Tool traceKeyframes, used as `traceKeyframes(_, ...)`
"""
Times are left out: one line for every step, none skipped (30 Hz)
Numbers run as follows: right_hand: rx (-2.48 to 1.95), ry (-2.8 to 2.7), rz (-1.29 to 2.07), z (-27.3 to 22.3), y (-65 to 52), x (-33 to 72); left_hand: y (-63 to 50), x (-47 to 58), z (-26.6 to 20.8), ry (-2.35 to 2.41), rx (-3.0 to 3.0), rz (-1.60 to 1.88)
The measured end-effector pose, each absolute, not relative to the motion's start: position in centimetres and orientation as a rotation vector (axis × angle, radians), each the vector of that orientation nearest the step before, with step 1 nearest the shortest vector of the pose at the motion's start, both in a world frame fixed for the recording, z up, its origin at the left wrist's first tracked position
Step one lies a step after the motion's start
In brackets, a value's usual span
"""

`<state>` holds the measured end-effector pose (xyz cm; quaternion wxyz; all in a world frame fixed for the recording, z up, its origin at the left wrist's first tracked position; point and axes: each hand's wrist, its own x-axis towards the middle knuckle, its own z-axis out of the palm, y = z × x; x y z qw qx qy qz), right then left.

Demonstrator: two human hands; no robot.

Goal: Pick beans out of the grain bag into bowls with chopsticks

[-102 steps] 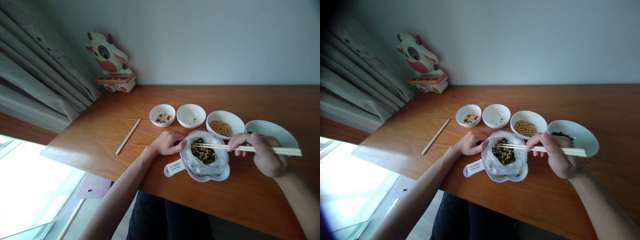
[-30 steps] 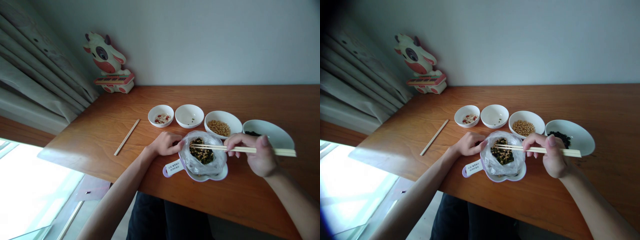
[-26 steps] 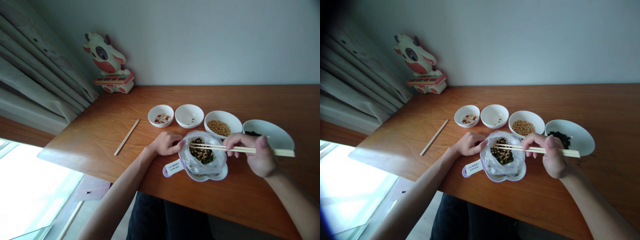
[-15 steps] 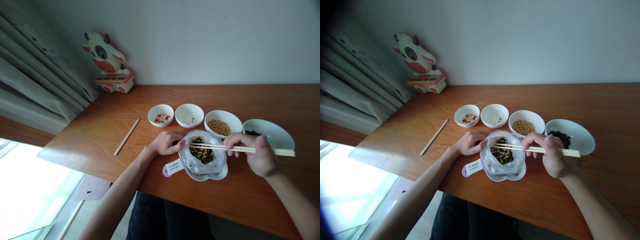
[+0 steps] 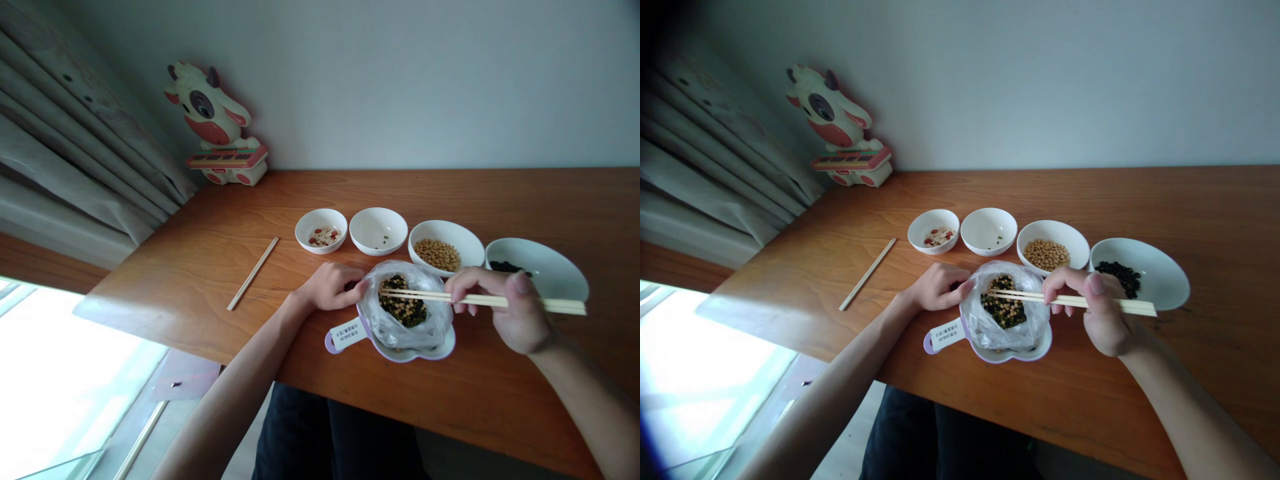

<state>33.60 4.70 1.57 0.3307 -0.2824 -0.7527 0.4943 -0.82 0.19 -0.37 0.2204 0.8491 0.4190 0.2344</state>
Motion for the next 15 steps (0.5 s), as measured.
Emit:
traceKeyframes(-0.738, -1.98, 1.289, 1.55, 4.74, 33.67, 0.19, -0.82, -0.37, 1.155, 2.35, 0.654)
traceKeyframes(-0.736, -1.991, 1.286, 1.53, 4.78, 33.76, 0.19, -0.81, -0.38, 1.153, 2.353, 0.657)
traceKeyframes(-0.735, -1.999, 1.282, 1.49, 4.82, 33.84, 0.19, -0.81, -0.4, 1.152, 2.357, 0.66)
traceKeyframes(-0.735, -2.004, 1.28, 1.46, 4.86, 33.92, 0.2, -0.81, -0.42, 1.154, 2.36, 0.66)
traceKeyframes(-0.737, -2.006, 1.276, 1.43, 4.91, 34.0, 0.21, -0.81, -0.45, 1.156, 2.362, 0.659)
traceKeyframes(-0.739, -2.009, 1.27, 1.4, 4.95, 34.07, 0.22, -0.81, -0.48, 1.159, 2.364, 0.657)
traceKeyframes(-0.736, -2.014, 1.259, 1.39, 4.98, 34.13, 0.23, -0.81, -0.51, 1.161, 2.365, 0.656)
traceKeyframes(-0.728, -2.025, 1.245, 1.38, 4.99, 34.18, 0.24, -0.81, -0.53, 1.163, 2.367, 0.655)
traceKeyframes(-0.718, -2.038, 1.224, 1.39, 4.99, 34.22, 0.25, -0.82, -0.55, 1.164, 2.368, 0.653)
traceKeyframes(-0.708, -2.05, 1.197, 1.4, 4.97, 34.26, 0.26, -0.82, -0.57, 1.163, 2.369, 0.651)
traceKeyframes(-0.698, -2.058, 1.167, 1.41, 4.92, 34.27, 0.26, -0.83, -0.58, 1.163, 2.369, 0.649)
traceKeyframes(-0.69, -2.056, 1.133, 1.42, 4.86, 34.26, 0.26, -0.84, -0.59, 1.162, 2.368, 0.647)
traceKeyframes(-0.683, -2.046, 1.102, 1.41, 4.79, 34.24, 0.26, -0.85, -0.6, 1.163, 2.366, 0.645)
traceKeyframes(-0.678, -2.033, 1.077, 1.38, 4.72, 34.19, 0.26, -0.86, -0.61, 1.165, 2.364, 0.644)
traceKeyframes(-0.674, -2.017, 1.058, 1.33, 4.65, 34.14, 0.27, -0.87, -0.62, 1.168, 2.363, 0.642)
